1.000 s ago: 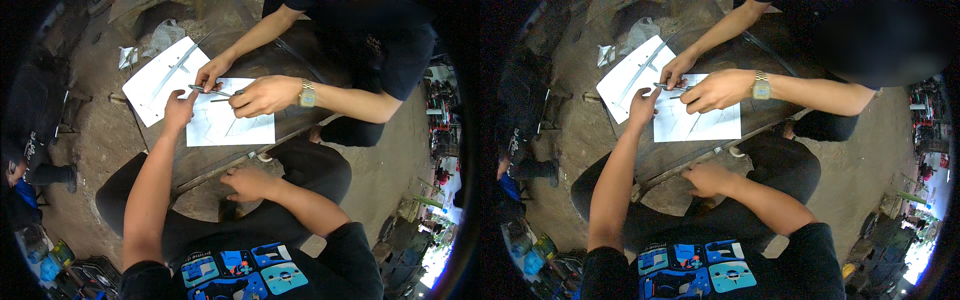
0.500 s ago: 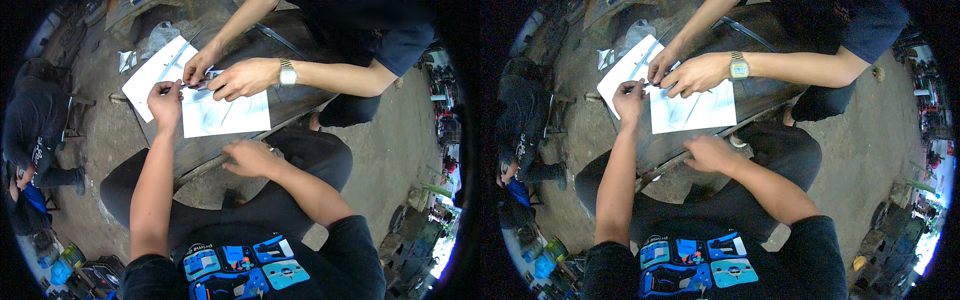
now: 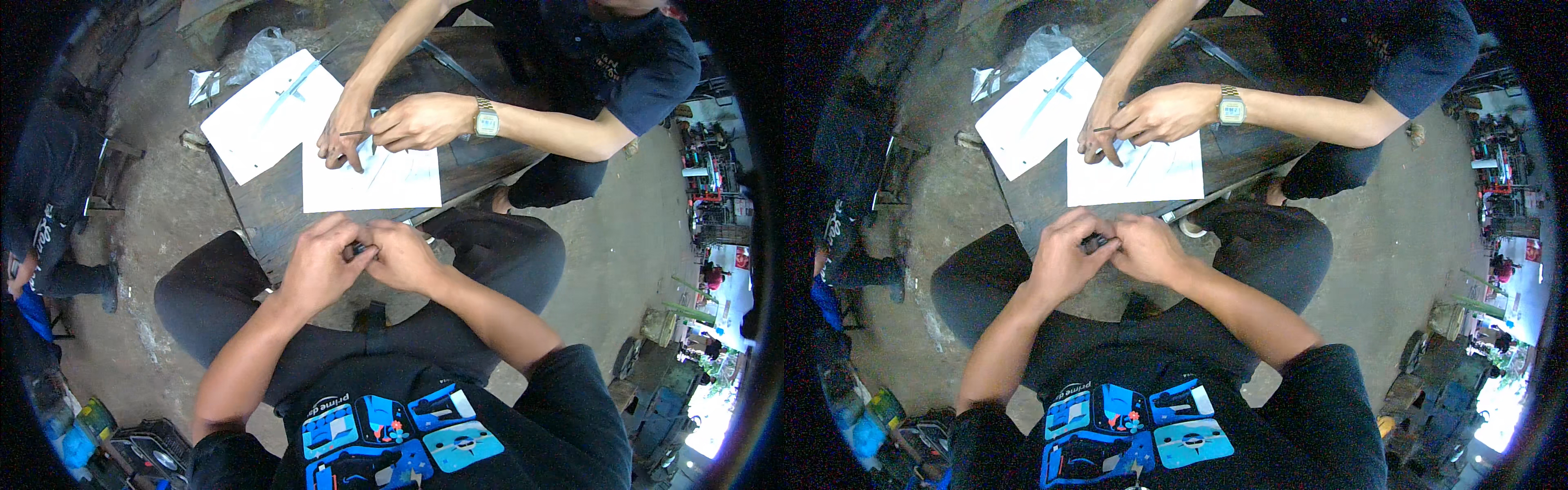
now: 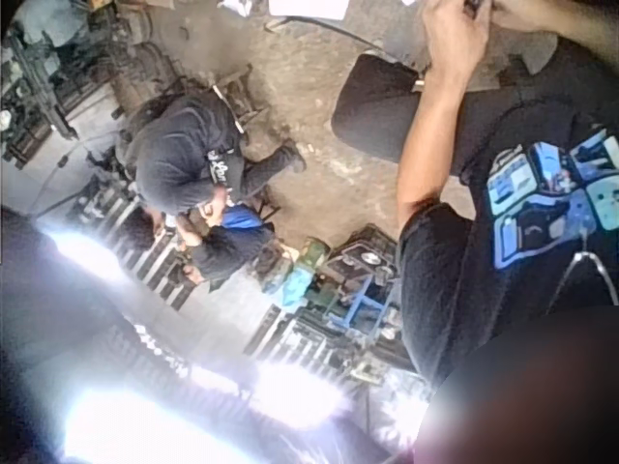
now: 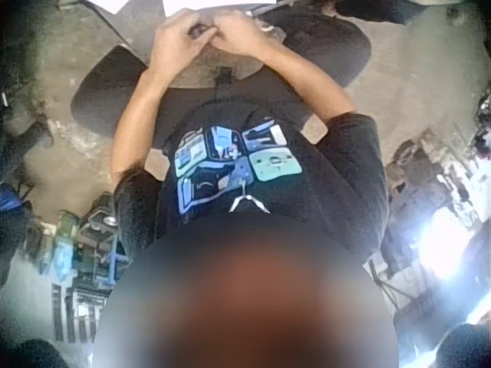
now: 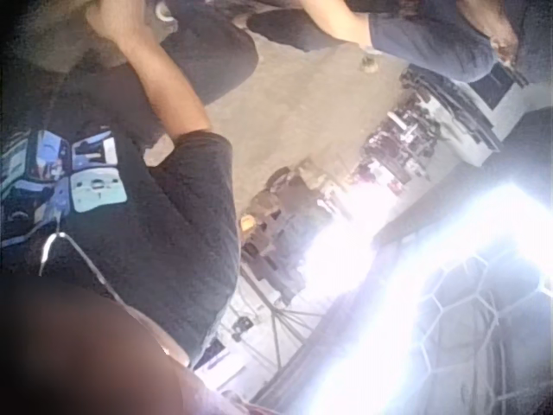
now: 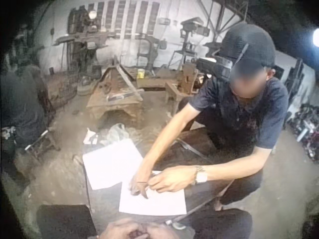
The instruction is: The person uses a compass and caliper to draw circles and arcs on a sheet of paper. They adjust the compass, draw arcs, measure with a caliper, and continue drawing geometric shapes on the paper.
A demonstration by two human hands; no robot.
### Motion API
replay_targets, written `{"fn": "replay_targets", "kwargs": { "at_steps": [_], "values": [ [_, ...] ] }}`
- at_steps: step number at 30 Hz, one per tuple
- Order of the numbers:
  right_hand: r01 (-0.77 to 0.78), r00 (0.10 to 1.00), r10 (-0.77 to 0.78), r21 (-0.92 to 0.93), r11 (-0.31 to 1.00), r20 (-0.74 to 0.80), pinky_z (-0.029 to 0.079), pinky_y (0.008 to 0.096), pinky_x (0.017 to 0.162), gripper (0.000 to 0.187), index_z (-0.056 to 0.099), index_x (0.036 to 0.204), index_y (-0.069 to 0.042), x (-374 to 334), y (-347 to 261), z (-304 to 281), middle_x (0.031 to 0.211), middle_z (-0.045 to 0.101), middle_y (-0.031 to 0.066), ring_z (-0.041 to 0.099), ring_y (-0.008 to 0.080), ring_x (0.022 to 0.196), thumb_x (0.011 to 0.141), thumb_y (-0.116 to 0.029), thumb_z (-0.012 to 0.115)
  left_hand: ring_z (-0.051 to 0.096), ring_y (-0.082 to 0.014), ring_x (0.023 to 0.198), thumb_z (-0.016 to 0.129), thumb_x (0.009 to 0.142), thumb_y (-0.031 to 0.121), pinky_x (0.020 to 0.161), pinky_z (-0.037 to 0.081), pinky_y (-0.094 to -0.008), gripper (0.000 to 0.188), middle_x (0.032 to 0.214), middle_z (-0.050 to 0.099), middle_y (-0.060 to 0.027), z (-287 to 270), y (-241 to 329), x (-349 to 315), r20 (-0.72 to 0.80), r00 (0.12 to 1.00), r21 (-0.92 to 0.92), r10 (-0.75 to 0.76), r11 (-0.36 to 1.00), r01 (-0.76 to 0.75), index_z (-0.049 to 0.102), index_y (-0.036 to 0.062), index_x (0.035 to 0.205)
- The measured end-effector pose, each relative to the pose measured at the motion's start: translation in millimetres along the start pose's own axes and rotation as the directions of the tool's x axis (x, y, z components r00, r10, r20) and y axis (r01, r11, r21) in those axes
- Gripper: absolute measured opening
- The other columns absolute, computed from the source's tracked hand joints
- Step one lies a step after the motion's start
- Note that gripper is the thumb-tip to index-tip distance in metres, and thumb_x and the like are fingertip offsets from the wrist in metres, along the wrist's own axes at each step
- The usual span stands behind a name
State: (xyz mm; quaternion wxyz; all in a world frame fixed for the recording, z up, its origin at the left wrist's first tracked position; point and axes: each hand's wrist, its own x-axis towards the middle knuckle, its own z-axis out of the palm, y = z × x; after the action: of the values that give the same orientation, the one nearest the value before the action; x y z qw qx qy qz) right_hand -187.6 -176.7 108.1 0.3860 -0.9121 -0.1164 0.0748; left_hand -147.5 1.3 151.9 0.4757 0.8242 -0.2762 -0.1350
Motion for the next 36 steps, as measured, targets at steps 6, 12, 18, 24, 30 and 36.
{"fn": "replay_targets", "kwargs": {
  "at_steps": [6,12,18,24,30,36],
  "values": [
    [-0.39,0.858,0.444,0.236,0.89,-0.256,0.053,0.0367,0.06,0.018,0.074,0.096,0.0,12,25,-16,0.078,0.071,0.0191,0.065,0.024,0.057,0.091,-0.018,0.072,0.07,-0.0284,0.086,0.069,0.093,0.016,0.078,0.056,-0.0399,0.023,0.1,0.069,-0.0167,-16,-68,31,-0.04,0.967,0.177,-0.25,0.951,0.253,0.072,0.0056,0.113],
    [-0.297,0.842,0.376,0.25,0.922,-0.386,0.048,0.0324,0.053,0.019,0.073,0.098,0.001,45,36,-5,0.068,0.068,0.0164,0.059,0.0163,0.051,0.095,-0.017,0.066,0.068,-0.035,0.098,0.066,0.093,0.016,0.088,0.055,-0.0459,0.026,0.106,0.068,-0.0193,15,-123,32,0.0,0.953,0.246,-0.304,0.923,0.295,0.072,0.0118,0.118],
    [-0.408,0.854,0.459,0.231,0.883,-0.245,0.05,0.028,0.057,0.025,0.073,0.105,0.0,54,43,8,0.079,0.074,0.0097,0.063,0.0104,0.061,0.099,-0.023,0.065,0.065,-0.0374,0.105,0.067,0.092,0.018,0.093,0.053,-0.0468,0.035,0.111,0.065,-0.0203,22,-132,34,0.03,0.955,0.246,-0.294,0.929,0.278,0.068,0.0135,0.127],
    [-0.346,0.874,0.407,0.25,0.905,-0.264,0.047,0.026,0.052,0.025,0.072,0.106,0.001,53,55,18,0.078,0.075,0.0097,0.06,0.0081,0.055,0.1,-0.023,0.066,0.063,-0.0401,0.111,0.067,0.092,0.017,0.096,0.053,-0.0481,0.043,0.12,0.06,-0.022,25,-132,32,0.116,0.945,0.266,-0.305,0.926,0.267,0.063,0.0152,0.134],
    [-0.328,0.88,0.39,0.247,0.912,-0.271,0.047,0.0262,0.05,0.028,0.072,0.105,0.002,53,62,25,0.077,0.074,0.0108,0.059,0.008,0.053,0.1,-0.025,0.066,0.061,-0.0421,0.116,0.068,0.091,0.016,0.1,0.053,-0.0473,0.051,0.126,0.057,-0.0244,28,-139,34,0.073,0.929,0.233,-0.362,0.912,0.337,0.056,0.0071,0.14],
    [-0.322,0.891,0.368,0.199,0.926,-0.268,0.047,0.0277,0.05,0.028,0.071,0.104,0.002,53,60,22,0.076,0.075,0.0116,0.06,0.0089,0.052,0.101,-0.026,0.065,0.065,-0.0372,0.104,0.076,0.082,0.008,0.093,0.054,-0.0456,0.062,0.115,0.062,-0.0247,34,-150,32,-0.036,0.944,0.259,-0.329,0.909,0.327,0.052,-0.003,0.139]
  ]
}}
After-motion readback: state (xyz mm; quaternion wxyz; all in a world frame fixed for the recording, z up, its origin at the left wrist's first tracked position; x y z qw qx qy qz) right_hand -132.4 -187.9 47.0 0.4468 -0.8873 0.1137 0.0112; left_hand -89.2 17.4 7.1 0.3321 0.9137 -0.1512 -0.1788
